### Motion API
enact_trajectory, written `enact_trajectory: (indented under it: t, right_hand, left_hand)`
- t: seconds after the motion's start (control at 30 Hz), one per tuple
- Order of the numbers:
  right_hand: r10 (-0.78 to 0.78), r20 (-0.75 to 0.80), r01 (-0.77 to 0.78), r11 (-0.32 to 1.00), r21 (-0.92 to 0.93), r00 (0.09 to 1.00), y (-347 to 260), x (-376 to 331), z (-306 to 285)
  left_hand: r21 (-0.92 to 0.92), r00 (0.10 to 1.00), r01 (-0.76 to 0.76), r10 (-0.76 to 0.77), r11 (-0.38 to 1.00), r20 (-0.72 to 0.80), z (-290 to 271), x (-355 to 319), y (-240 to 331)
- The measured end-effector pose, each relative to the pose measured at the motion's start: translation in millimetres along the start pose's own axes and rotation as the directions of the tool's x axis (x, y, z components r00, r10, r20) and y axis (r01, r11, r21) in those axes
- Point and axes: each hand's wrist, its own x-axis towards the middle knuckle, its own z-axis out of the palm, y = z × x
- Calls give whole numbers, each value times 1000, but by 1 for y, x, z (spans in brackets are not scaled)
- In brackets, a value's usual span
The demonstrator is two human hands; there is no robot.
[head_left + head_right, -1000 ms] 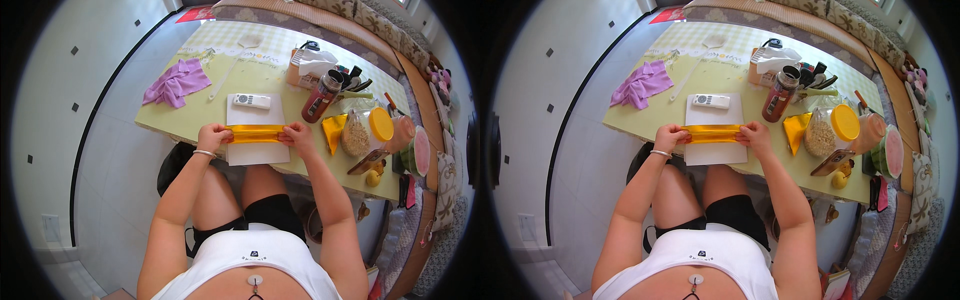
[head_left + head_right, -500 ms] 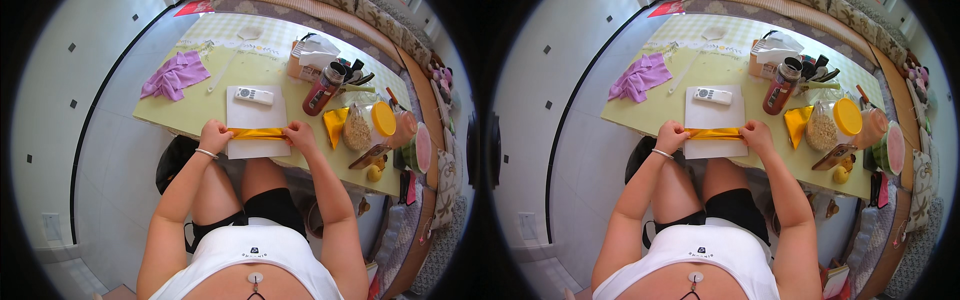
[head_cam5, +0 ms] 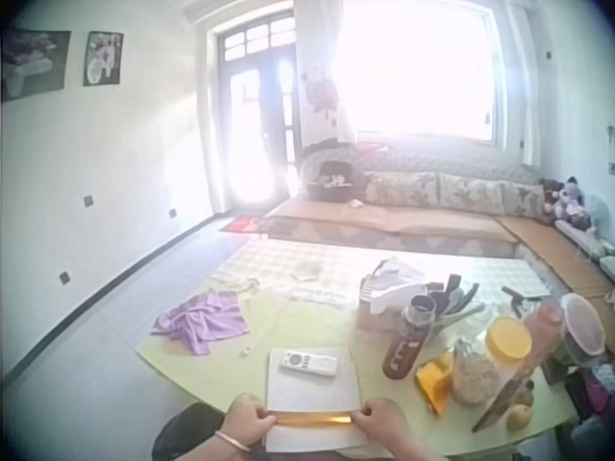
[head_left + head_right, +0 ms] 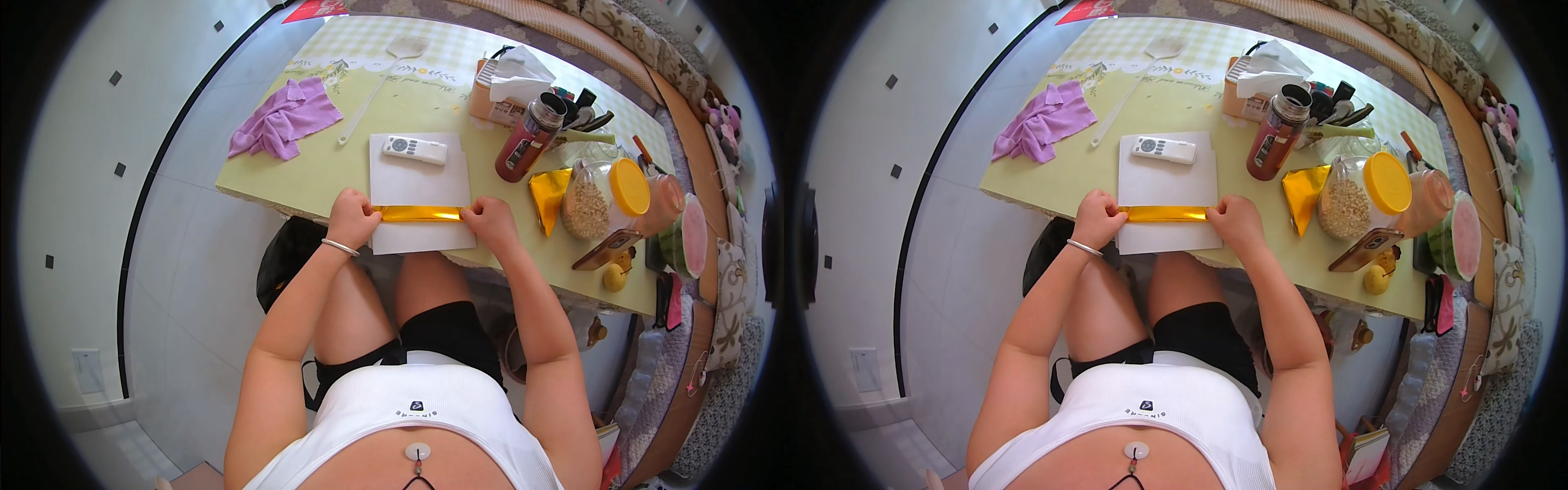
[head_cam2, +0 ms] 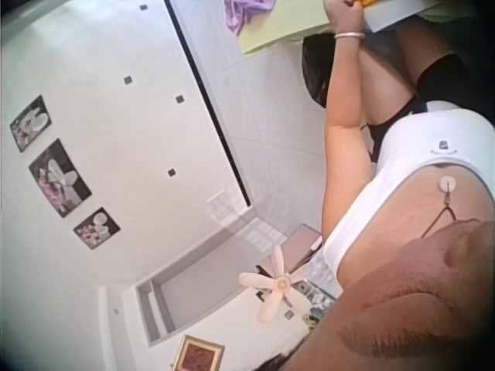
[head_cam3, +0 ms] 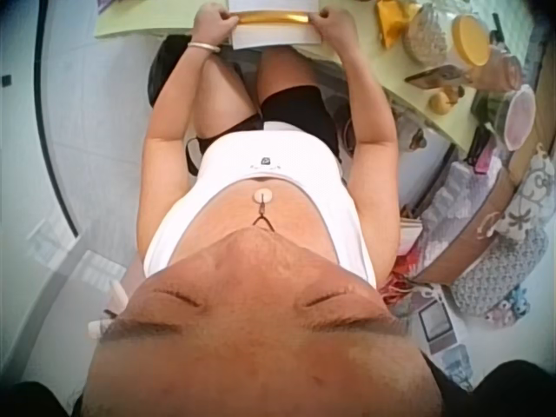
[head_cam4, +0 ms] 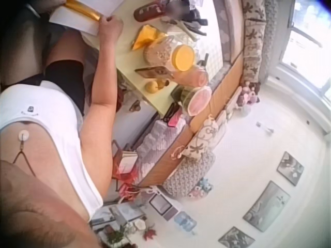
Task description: The person sits at a low table and repeatedly folds a sheet of yellow paper into a smaller shape. They perform multiple folding steps, including folding in half and folding corners, then unfold the paper and repeat the process on the same sheet.
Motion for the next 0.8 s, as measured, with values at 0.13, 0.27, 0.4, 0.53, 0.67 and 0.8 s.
enact_trajectory:
  t: [0.13,0.27,0.4,0.53,0.67,0.8]
  right_hand:
    - [-13,10,13,999,-50,1000,-5,-1,-2]
    - [-39,-14,37,996,-82,999,-2,-1,1]
    - [3,45,5,980,-197,999,-9,-1,1]
    - [-317,-108,219,828,-517,942,-17,-11,14]
    - [-635,109,571,589,-571,764,-14,-27,46]
    - [-492,209,530,718,-451,845,-11,-42,46]
  left_hand:
    - [97,999,-27,23,995,41,1,-1,-1]
    - [226,919,-367,390,902,-65,-8,-5,23]
    - [429,684,-722,657,543,318,-6,-3,23]
    - [469,658,-750,598,467,458,-4,0,21]
    - [464,666,-744,583,481,465,-5,1,20]
    - [468,680,-733,557,494,477,-8,-3,13]
